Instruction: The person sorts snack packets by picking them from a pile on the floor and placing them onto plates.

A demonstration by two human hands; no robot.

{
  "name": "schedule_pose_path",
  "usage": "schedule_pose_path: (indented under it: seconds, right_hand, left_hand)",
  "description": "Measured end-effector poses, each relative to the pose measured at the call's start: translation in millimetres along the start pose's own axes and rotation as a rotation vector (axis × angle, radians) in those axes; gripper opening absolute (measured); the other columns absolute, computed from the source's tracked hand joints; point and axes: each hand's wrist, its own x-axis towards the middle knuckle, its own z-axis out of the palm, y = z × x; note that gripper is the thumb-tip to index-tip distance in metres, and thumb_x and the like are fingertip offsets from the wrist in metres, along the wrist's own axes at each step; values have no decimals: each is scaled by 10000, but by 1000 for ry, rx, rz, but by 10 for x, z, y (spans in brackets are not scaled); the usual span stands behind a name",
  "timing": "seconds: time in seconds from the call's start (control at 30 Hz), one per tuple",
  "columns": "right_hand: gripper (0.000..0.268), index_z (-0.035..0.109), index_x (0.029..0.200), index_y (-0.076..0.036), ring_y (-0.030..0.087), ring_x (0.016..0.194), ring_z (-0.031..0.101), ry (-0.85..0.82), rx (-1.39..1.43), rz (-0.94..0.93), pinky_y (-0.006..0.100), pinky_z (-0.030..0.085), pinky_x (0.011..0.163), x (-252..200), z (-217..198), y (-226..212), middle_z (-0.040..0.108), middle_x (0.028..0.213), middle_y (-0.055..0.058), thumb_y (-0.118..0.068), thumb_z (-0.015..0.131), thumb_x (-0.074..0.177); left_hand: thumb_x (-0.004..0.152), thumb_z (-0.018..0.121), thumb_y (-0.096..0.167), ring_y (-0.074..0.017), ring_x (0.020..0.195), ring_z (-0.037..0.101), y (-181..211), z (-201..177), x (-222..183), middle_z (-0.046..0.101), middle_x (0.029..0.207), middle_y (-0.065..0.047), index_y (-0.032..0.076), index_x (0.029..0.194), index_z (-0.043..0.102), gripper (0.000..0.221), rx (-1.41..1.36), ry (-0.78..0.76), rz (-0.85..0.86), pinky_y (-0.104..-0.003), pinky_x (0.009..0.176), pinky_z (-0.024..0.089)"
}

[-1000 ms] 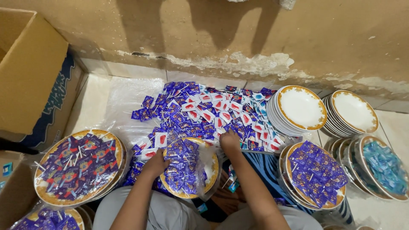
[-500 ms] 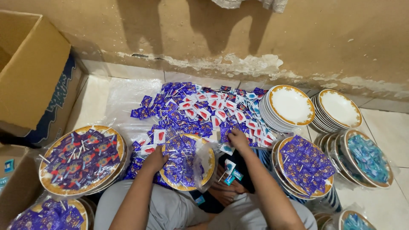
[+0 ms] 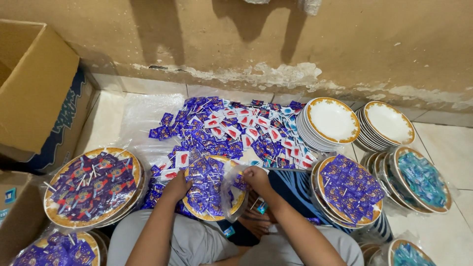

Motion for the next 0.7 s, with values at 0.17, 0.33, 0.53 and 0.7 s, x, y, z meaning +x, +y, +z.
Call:
schedule_pose_path:
  seconds: [0.17, 0.33, 0.53, 0.7]
  right_hand:
    - [154, 764, 883, -213, 249, 800, 713, 213, -81, -144, 373, 580, 746, 18, 391, 221, 748, 749, 20, -292, 800, 756]
    - [149, 786, 940, -173, 342, 859, 714, 276, -114, -336, 433, 591, 808, -23, 594, 266, 764, 831, 101, -136, 731, 808]
    - [150, 790, 913, -174, 257, 732, 732, 174, -106, -207, 371, 605, 760, -130, 298, -95, 740, 758, 52, -108, 669, 856]
    - [244, 758, 929, -162, 291, 921, 709, 289, -162, -264, 386, 559, 859, 25, -291, -554, 751, 878, 65, -79, 530, 951]
  left_hand:
    - [977, 563, 432, -426, 1337, 558, -17, 10, 41, 626, 1361, -289, 84, 1514, 390, 662, 3, -2, 4, -523, 1094, 465]
    - [972, 577, 431, -426, 1337, 557, 14, -11, 25, 625, 1362, -291, 83, 1512, 391, 670, 18, -12, 5, -525, 1098, 464]
    - [975, 575, 416, -421, 1339, 557, 56, -24, -11, 624, 1364, -288, 86, 1516, 386, 662, 14, -17, -9, -523, 1100, 464]
    - [978, 555, 401, -427, 1301, 592, 27, 21, 44, 655, 1318, -283, 75, 1503, 384, 641, 61, -20, 2, -530, 1071, 483]
